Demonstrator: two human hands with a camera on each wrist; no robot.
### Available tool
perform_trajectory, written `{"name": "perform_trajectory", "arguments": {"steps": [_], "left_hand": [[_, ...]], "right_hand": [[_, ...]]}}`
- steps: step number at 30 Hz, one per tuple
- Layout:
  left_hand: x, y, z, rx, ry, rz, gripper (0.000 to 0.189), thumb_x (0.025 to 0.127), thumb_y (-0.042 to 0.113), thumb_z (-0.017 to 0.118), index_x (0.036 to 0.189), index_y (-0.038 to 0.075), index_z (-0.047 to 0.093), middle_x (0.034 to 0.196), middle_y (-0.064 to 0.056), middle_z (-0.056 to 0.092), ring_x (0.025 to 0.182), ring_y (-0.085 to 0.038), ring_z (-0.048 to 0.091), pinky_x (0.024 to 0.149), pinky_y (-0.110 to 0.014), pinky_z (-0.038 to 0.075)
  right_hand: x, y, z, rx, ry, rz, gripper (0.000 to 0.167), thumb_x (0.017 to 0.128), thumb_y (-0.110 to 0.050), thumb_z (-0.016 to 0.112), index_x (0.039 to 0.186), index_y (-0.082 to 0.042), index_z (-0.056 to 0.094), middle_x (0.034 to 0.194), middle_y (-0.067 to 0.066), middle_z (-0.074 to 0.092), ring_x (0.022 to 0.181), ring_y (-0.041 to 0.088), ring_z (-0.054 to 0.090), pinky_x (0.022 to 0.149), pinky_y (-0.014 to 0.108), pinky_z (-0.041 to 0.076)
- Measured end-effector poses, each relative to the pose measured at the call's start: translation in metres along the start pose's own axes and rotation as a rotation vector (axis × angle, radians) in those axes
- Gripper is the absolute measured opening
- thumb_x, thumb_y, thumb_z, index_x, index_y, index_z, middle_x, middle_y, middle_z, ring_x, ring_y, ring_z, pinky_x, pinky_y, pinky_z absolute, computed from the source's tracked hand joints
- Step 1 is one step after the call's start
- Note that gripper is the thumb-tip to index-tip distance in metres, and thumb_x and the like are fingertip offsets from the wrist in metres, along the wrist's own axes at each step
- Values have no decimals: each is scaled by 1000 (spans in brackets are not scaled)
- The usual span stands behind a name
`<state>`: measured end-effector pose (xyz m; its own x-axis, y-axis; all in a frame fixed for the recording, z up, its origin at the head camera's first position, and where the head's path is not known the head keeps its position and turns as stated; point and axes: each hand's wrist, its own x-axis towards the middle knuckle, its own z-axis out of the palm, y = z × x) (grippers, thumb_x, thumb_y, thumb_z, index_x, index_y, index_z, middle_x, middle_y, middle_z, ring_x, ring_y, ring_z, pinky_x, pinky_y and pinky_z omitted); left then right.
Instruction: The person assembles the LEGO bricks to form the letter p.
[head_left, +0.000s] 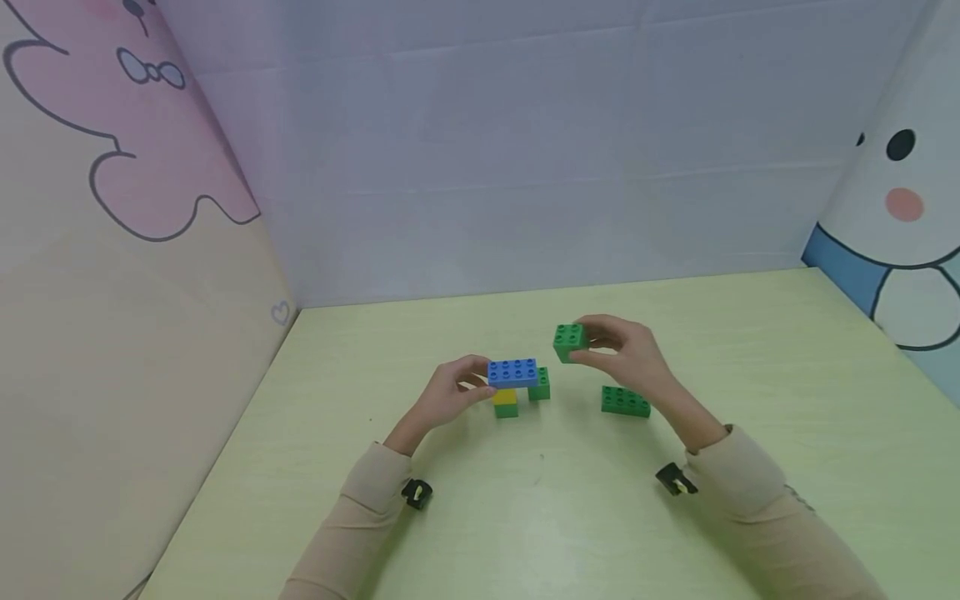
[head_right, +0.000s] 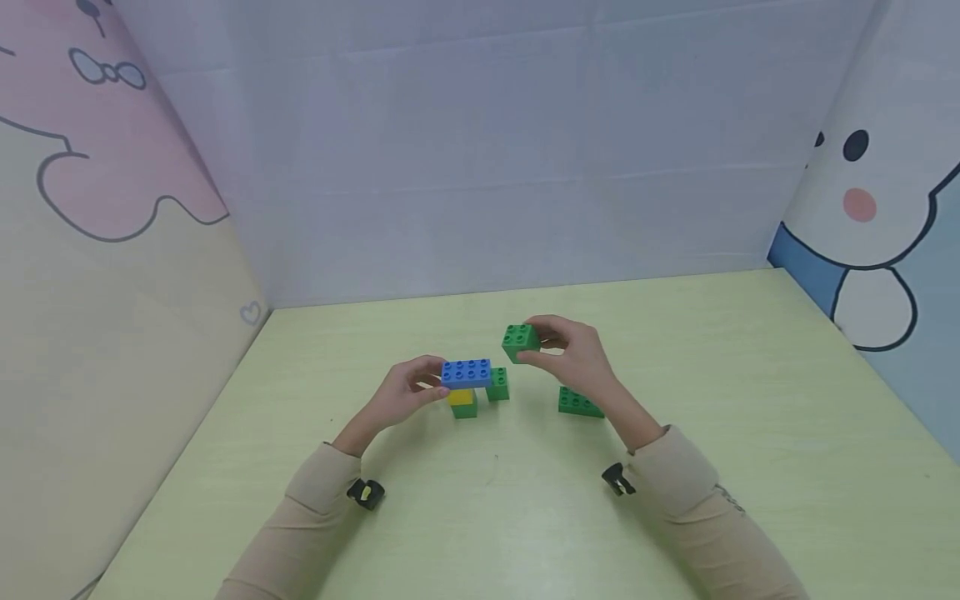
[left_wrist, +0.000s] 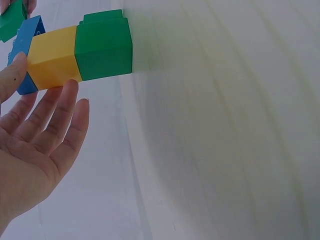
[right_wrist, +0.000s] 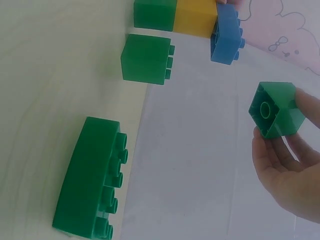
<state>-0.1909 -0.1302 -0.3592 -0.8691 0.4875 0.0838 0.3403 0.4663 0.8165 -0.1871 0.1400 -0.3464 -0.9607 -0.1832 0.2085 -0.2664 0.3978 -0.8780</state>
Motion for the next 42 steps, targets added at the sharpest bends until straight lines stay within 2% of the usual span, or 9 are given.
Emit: {"name": "perform_trajectory", "arguments": {"steps": [11,24,34,42], "left_hand": [[0,-1,0,7,1,5,32,85,3,62,115,-4,55,108,-19,61,92,-31,59,76,-37,50],[1,-3,1,3,10,10,31,85,4,62,115,-4,55,107,-18,61,91,-30,60,74,-34,51],[1,-5,0,-1,-4,20,31,86,4,61,115,-4,55,108,-19,61,91,-31,59,74,-32,51],[1,-5,1,3,-3,6,32,86,5,62,115,-4,55,109,-19,61,92,-31,59,75,-34,50]], "right_hand": [[2,-3,8,4,-22,-21,44,80,-18,71,118,-1,56,108,14,61,95,25,60,83,36,48],[7,-3,18,34,-30,-63,40,79,-11,71,115,0,57,105,14,62,94,25,60,82,32,48],[9,-5,25,53,-40,-105,38,78,-9,71,112,0,57,103,14,63,93,26,61,83,41,48],[11,-9,29,35,-44,-118,37,78,-6,70,112,0,57,104,14,62,95,27,60,83,39,48]]}}
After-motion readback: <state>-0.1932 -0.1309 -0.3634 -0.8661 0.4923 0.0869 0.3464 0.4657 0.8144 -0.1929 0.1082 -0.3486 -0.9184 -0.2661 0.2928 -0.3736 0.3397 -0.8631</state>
